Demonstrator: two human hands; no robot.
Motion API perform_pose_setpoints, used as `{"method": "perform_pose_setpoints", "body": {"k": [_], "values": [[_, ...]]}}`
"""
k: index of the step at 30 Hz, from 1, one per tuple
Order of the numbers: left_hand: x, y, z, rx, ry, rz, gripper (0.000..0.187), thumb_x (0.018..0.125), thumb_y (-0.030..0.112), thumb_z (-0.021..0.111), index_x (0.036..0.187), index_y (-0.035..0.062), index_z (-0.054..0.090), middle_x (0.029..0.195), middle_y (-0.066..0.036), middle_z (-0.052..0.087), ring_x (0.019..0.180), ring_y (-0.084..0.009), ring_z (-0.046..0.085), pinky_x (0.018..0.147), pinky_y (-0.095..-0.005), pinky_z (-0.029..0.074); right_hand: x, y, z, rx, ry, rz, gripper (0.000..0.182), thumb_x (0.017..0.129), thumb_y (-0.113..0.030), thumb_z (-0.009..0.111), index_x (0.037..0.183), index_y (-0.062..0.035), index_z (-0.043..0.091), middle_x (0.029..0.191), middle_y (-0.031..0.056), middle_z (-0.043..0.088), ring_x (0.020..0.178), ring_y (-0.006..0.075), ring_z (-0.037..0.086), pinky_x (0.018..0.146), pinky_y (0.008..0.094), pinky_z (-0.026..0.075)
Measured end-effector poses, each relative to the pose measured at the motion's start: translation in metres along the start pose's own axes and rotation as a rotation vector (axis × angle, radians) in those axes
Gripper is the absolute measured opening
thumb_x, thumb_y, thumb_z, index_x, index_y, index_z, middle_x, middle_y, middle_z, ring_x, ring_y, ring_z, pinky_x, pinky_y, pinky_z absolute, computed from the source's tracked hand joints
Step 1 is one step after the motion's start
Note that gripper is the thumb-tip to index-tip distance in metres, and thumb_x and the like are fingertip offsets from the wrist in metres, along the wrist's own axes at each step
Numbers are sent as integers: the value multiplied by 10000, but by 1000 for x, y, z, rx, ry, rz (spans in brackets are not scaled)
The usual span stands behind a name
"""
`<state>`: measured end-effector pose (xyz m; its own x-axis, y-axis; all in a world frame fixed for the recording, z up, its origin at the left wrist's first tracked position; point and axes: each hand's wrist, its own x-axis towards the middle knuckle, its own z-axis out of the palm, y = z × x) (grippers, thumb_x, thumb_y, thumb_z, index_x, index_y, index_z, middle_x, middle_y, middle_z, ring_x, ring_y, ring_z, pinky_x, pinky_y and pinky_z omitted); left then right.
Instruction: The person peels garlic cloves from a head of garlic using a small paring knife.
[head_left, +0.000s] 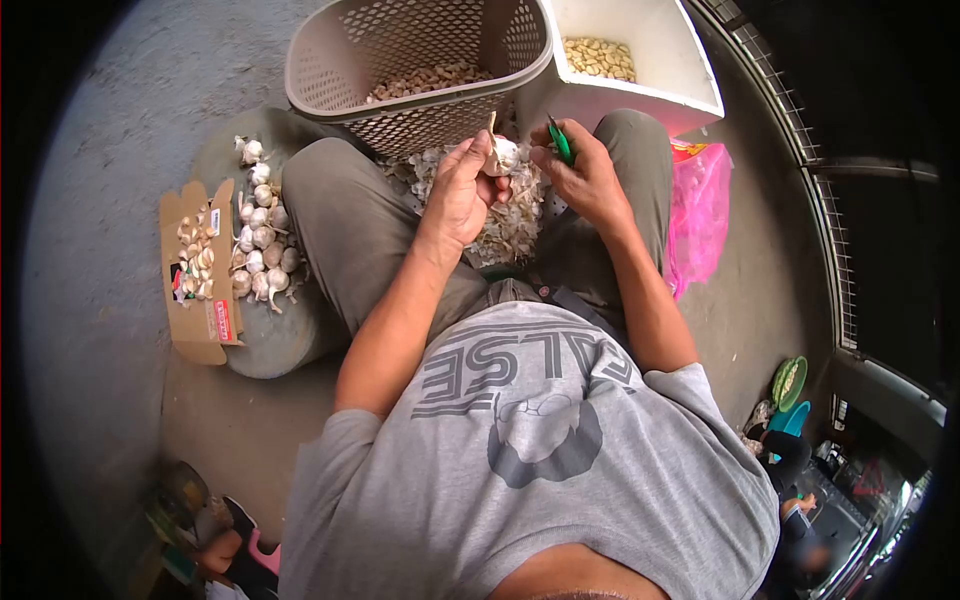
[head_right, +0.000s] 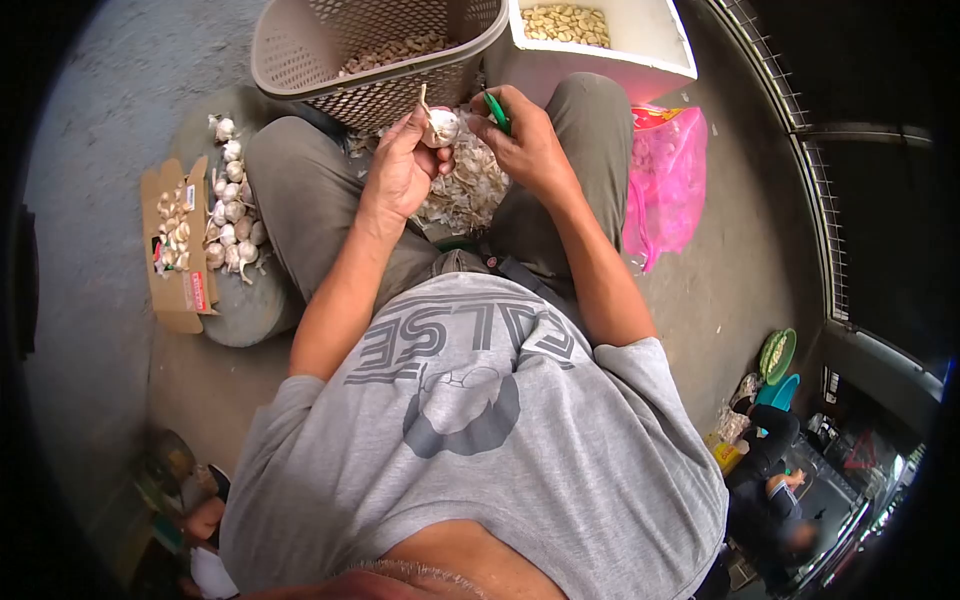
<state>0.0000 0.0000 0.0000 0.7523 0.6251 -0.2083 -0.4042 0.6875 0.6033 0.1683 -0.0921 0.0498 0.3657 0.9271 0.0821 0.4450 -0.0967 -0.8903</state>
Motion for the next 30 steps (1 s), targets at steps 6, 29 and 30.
{"method": "perform_pose_setpoints", "body": {"k": [6, 29, 30], "values": [[0, 0, 16, 30, 38, 99, 318, 1070, 354, 585, 1153, 48, 608, 897, -21, 639, 750, -126, 584, 661, -288, 475, 6, -3, 16, 138, -1, 15, 199, 924, -116, 765, 949, 31, 634, 759, 41, 617, 747, 99, 537, 678, 319, 484], [-1, 3, 2, 100, 18, 39, 285, 1072, 348, 586, 1076, 70, 648, 868, -9, 636, 721, -125, 573, 631, -299, 461, -12, -40, -15, -651, -131, -272, 351, 999, -303, 635, 1279, -92, 647, 935, 143, 709, 849, 380, 699, 684, 499, 547], [-2, 3, 2, 106, 16, 37, 288, 1073, 348, 585, 1076, 68, 648, 872, -10, 637, 720, -126, 573, 634, -302, 466, -12, -42, -14, -652, -123, -263, 344, 1000, -303, 634, 1269, -89, 651, 929, 144, 709, 843, 382, 700, 680, 498, 547]]}}
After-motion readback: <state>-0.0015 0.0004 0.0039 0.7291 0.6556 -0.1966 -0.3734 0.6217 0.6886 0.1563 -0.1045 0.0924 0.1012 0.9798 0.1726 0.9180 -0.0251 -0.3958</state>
